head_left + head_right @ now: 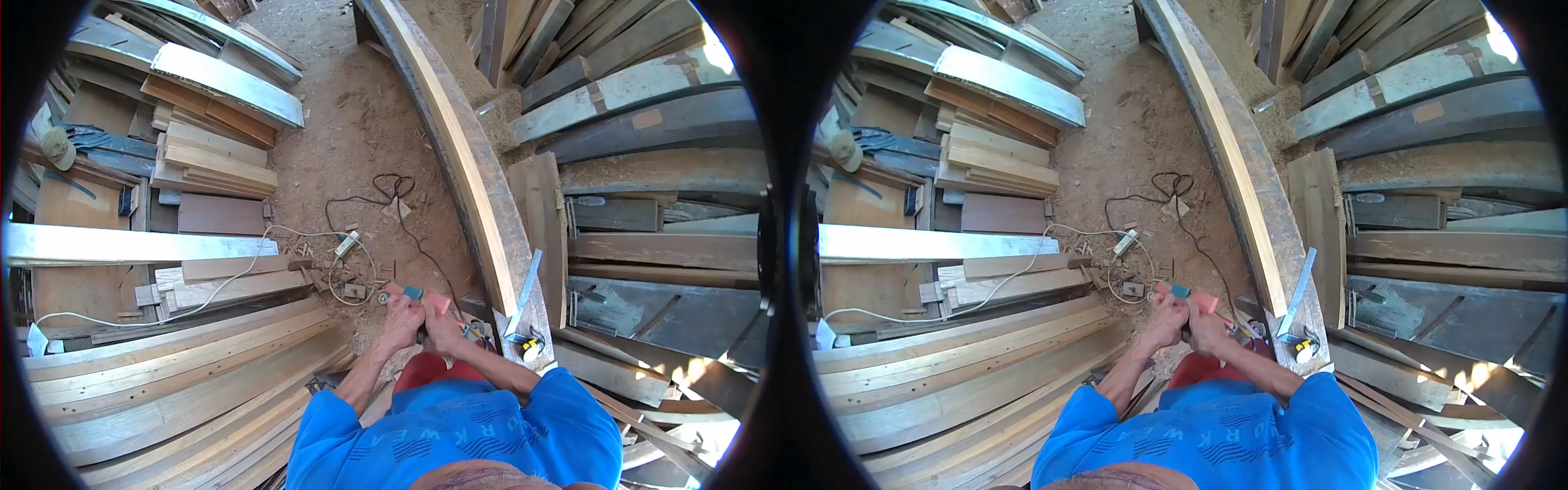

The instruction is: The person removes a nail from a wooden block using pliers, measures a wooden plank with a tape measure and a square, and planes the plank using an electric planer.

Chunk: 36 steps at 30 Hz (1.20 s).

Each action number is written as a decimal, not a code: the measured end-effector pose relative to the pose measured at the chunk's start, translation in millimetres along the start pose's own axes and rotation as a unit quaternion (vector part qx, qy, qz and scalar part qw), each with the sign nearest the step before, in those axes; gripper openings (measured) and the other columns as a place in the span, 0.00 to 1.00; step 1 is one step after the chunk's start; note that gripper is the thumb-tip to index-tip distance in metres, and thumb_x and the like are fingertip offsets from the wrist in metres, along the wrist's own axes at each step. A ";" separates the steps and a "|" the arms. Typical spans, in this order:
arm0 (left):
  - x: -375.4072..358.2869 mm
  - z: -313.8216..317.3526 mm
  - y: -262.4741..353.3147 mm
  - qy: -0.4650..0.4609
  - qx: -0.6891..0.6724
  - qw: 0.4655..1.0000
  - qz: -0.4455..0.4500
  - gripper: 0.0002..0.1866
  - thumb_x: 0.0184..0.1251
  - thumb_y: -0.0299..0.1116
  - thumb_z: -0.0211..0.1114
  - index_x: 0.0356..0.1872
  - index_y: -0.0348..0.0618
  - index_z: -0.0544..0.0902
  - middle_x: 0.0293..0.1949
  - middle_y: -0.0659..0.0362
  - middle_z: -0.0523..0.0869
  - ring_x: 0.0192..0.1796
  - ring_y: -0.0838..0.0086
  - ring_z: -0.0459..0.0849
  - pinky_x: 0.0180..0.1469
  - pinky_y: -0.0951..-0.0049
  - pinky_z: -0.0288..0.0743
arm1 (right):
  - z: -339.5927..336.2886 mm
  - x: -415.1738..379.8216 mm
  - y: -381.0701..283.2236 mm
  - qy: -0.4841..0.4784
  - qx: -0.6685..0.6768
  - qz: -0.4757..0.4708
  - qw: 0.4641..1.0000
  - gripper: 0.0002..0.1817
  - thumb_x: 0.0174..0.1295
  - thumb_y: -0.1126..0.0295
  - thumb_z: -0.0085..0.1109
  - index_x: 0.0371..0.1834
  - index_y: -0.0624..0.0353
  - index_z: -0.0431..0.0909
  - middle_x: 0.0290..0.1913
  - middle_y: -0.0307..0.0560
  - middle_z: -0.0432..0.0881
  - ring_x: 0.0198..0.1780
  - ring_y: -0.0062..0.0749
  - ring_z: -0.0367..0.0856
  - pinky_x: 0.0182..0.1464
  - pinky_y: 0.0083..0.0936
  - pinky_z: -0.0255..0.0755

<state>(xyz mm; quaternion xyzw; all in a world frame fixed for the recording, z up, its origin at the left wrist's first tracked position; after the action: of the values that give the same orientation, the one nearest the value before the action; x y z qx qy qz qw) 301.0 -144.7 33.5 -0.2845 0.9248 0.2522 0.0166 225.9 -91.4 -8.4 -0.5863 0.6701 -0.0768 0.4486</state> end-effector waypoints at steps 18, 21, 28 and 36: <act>75.1 2.6 23.7 0.139 -0.164 0.971 -0.106 0.38 0.60 0.46 0.74 0.66 0.34 0.71 0.60 0.39 0.80 0.62 0.45 0.79 0.67 0.52 0.71 | 8.5 -129.6 70.9 -0.056 0.288 0.182 0.938 0.32 0.57 0.60 0.63 0.63 0.68 0.74 0.44 0.66 0.87 0.49 0.51 0.88 0.52 0.41 0.81; 123.6 17.2 48.6 0.092 -0.225 0.960 -0.136 0.44 0.63 0.48 0.73 0.71 0.30 0.64 0.59 0.35 0.80 0.61 0.47 0.81 0.65 0.55 0.74 | 6.8 -143.3 87.4 0.017 0.334 0.176 0.926 0.34 0.60 0.56 0.64 0.66 0.67 0.72 0.48 0.65 0.86 0.51 0.50 0.88 0.53 0.40 0.80; 255.1 47.0 13.8 0.105 -0.383 0.881 -0.256 0.54 0.64 0.50 0.76 0.75 0.24 0.53 0.70 0.33 0.69 0.69 0.54 0.75 0.69 0.58 0.71 | 37.3 -155.1 116.8 0.116 0.415 0.225 0.874 0.40 0.54 0.65 0.63 0.74 0.65 0.66 0.50 0.61 0.86 0.51 0.43 0.88 0.53 0.39 0.79; 313.8 68.0 -20.0 0.197 -0.474 0.828 -0.223 0.46 0.61 0.23 0.71 0.72 0.26 0.46 0.65 0.38 0.71 0.61 0.61 0.77 0.64 0.64 0.75 | 117.5 -107.4 134.2 0.261 0.519 0.301 0.756 0.25 0.54 0.68 0.67 0.53 0.71 0.74 0.32 0.53 0.85 0.33 0.38 0.87 0.36 0.36 0.79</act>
<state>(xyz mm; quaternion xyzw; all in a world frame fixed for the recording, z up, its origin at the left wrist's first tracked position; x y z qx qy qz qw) 41.2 -289.0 -89.6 -0.4994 0.5864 0.5877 -0.2476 201.2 90.5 -106.7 0.0119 0.7603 -0.4239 0.4919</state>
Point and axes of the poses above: each hand's wrist, its own x-axis towards the middle knuckle, its own z-axis out of the palm, y = z × x, the point moved 8 cm from there along x, towards the middle knuckle
